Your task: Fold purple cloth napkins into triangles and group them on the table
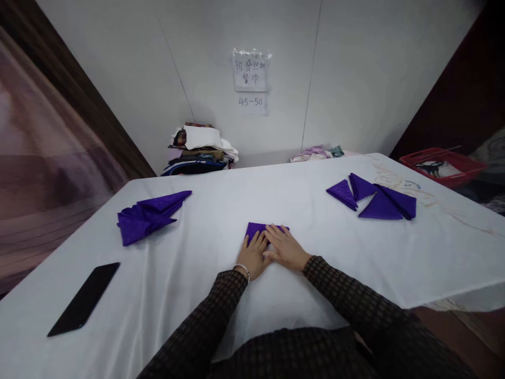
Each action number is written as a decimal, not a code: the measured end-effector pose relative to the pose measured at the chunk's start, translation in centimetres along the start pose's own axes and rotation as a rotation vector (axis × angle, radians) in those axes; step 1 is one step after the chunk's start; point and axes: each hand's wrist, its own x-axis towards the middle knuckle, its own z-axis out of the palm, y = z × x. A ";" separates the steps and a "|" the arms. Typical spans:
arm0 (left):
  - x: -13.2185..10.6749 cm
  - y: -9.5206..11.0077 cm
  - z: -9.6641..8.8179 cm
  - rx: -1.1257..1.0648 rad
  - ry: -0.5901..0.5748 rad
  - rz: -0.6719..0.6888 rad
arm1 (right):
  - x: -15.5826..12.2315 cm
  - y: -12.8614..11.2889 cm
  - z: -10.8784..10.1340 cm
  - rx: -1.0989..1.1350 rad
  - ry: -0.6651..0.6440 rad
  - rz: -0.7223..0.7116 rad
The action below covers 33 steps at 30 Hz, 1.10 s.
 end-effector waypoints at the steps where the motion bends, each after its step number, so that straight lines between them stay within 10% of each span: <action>1: 0.0 0.0 0.1 0.016 0.001 0.007 | 0.7 -0.7 0.2 0.034 -0.008 -0.025; 23: -0.1 -0.1 0.0 -0.031 0.023 0.021 | 2.3 1.5 3.2 0.098 -0.011 0.130; 33: -6.1 -1.7 -0.1 -0.019 0.041 -0.096 | 2.2 1.5 3.3 0.026 -0.028 0.119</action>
